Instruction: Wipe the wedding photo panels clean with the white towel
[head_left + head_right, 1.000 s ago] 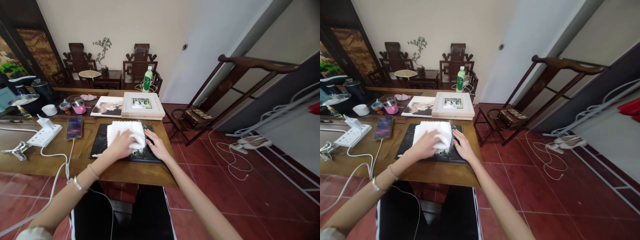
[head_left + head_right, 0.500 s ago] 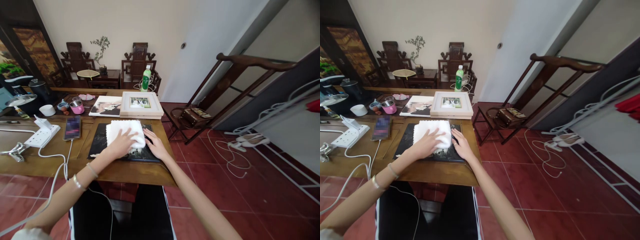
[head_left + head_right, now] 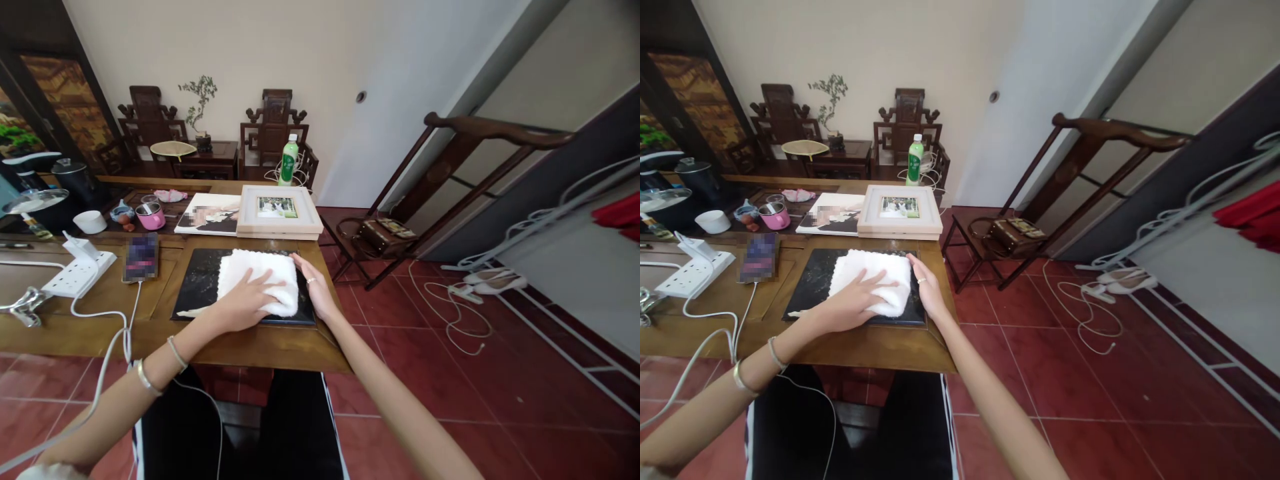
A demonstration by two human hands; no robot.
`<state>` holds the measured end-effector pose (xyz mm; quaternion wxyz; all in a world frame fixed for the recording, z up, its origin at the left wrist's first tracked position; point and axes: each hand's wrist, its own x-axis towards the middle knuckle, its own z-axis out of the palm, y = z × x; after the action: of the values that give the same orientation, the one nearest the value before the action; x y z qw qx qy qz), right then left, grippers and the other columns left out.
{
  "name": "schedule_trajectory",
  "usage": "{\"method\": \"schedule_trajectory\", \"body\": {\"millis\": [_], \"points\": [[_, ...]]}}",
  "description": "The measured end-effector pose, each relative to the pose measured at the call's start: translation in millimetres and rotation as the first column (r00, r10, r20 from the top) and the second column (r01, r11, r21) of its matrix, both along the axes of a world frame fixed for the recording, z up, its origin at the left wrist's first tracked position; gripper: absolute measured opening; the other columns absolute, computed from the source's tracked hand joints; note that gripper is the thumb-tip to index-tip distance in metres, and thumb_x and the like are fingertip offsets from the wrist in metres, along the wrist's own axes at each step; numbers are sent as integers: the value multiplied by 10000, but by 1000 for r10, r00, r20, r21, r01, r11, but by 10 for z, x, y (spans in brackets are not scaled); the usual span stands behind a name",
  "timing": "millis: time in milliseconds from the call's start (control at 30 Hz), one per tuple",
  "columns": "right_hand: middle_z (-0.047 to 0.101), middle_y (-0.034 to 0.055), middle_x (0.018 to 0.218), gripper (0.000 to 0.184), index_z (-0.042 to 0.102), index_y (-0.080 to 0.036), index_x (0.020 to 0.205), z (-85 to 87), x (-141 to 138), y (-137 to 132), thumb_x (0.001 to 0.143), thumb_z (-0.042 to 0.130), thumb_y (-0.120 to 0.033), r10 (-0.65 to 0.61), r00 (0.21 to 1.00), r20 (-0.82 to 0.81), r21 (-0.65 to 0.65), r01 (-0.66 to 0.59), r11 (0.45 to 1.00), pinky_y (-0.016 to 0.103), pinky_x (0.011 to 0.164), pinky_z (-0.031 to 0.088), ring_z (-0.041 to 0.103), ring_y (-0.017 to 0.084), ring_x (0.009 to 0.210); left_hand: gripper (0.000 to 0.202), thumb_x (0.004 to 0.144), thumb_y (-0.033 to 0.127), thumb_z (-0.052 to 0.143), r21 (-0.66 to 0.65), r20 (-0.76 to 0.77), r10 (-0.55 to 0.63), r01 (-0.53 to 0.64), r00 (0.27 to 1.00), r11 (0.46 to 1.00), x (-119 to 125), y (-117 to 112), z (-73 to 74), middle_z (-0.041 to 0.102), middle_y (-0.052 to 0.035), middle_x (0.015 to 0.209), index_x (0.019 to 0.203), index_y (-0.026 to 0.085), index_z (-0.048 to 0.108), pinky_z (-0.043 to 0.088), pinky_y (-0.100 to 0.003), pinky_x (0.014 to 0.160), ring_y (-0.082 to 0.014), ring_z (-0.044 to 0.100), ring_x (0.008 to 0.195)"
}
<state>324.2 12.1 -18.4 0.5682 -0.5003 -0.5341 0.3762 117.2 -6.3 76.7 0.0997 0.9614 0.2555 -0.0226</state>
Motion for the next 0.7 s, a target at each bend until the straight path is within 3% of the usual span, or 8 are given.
{"method": "schedule_trajectory", "body": {"millis": [167, 267, 333, 433, 567, 700], "points": [[574, 86, 1363, 575, 591, -217, 1283, -21, 17, 25, 912, 380, -601, 24, 999, -32, 31, -23, 999, 449, 1133, 337, 512, 237, 1289, 310, 872, 122, 516, 8, 29, -170, 169, 985, 986, 60, -472, 39, 448, 23, 1464, 1079, 292, 670, 220, -590, 1130, -297, 253, 1428], [602, 75, 1334, 507, 640, -236, 1224, 11, 10, -2, 910, 422, -571, 38, 995, 93, 47, -42, 998, 457, 1142, 316, 506, 237, 1294, 296, 878, 127, 490, 4, 14, -101, 101, 995, 995, -50, -561, 137, 557, 18, 1358, 1057, 288, 662, 379, -441, 1072, -252, 465, 1297], [604, 67, 1331, 434, 674, -254, 1172, 37, -7, -26, 883, 508, -531, 60, 964, 258, 75, -81, 994, 473, 1147, 300, 471, 246, 1323, 322, 897, 136, 450, 29, -1, 65, -65, 998, 997, -149, -401, 186, 627, -16, 1252, 1116, 280, 637, 468, -364, 967, -228, 594, 1135], [587, 79, 1348, 391, 677, -254, 1169, 54, -34, -50, 837, 610, -449, 77, 890, 449, 108, -140, 984, 512, 1145, 286, 415, 263, 1363, 345, 928, 193, 410, 90, 14, 290, -290, 957, 953, -212, 53, 185, 641, -99, 1213, 1223, 196, 589, 495, -380, 902, -270, 626, 1066], [560, 97, 1376, 408, 644, -239, 1220, 39, -35, -51, 842, 609, -389, 76, 850, 521, 109, -155, 982, 528, 1132, 299, 392, 269, 1376, 375, 953, 216, 390, 67, 123, 238, -247, 963, 967, 37, 577, 124, 593, -140, 1293, 1281, 126, 548, 451, -382, 964, -286, 577, 1153], [612, 80, 1313, 354, 666, -258, 1175, 41, -21, -42, 842, 604, -361, 65, 836, 545, 131, -161, 978, 518, 1107, 341, 467, 276, 1312, 331, 987, 254, 372, 17, 163, 90, -94, 982, 995, 518, 791, 102, 605, -58, 1301, 1209, 184, 608, 402, -279, 1012, -211, 563, 1179]]}}
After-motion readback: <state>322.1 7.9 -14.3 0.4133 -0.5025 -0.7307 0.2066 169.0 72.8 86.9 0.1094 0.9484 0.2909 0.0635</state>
